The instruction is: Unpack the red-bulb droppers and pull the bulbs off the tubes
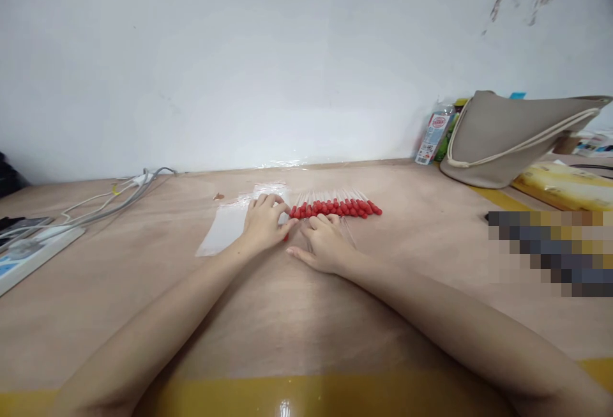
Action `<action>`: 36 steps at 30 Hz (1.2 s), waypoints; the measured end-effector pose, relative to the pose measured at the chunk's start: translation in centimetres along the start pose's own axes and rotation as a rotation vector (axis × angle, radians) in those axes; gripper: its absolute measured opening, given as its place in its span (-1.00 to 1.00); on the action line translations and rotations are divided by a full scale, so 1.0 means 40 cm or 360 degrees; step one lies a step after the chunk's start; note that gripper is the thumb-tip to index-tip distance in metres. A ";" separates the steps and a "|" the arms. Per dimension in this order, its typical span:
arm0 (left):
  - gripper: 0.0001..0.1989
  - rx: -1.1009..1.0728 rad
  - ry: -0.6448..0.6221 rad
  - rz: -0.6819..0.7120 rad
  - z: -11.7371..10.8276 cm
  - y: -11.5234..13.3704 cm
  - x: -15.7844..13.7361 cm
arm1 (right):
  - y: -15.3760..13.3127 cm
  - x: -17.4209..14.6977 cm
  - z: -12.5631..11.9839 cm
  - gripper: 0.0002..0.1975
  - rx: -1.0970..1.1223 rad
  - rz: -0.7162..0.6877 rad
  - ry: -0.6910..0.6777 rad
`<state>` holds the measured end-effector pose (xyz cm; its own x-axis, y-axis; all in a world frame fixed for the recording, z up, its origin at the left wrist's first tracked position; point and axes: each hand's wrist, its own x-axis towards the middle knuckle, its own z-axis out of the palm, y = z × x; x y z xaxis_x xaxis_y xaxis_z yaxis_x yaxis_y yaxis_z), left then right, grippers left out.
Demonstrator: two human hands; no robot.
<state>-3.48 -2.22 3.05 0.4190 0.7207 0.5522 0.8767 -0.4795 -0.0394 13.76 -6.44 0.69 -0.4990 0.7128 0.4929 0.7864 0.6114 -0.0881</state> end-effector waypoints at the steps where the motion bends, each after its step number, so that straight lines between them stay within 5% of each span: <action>1: -0.79 0.0000 -0.0023 -0.0002 0.007 0.005 0.012 | 0.007 -0.008 -0.005 -0.55 0.0009 0.0004 0.0043; 8: -0.81 -0.0119 -0.0161 -0.0116 0.040 0.007 0.057 | 0.090 -0.115 -0.045 -0.72 0.0005 -0.0071 0.0264; 15: -0.78 -0.0394 0.0155 -0.0501 0.013 -0.012 0.028 | 0.131 -0.153 -0.054 -0.81 0.0146 0.0196 0.0426; 19: -0.83 -0.0409 0.0361 -0.0169 -0.021 -0.002 -0.054 | 0.135 -0.142 -0.054 -0.76 0.0205 0.0154 0.0558; 24: -0.86 -0.0543 0.0251 0.0353 -0.030 0.024 -0.151 | 0.132 -0.147 -0.058 -0.54 0.0172 -0.0106 0.0550; 36: -0.85 -0.0696 0.0211 0.0511 -0.008 0.066 -0.149 | 0.105 -0.142 -0.061 -0.77 0.0142 -0.0318 0.0272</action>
<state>-3.73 -7.95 -0.06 0.5907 0.4489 0.6705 0.5185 -0.8479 0.1108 20.77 -8.75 -0.35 -0.5665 0.5114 0.6462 0.6396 0.7673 -0.0464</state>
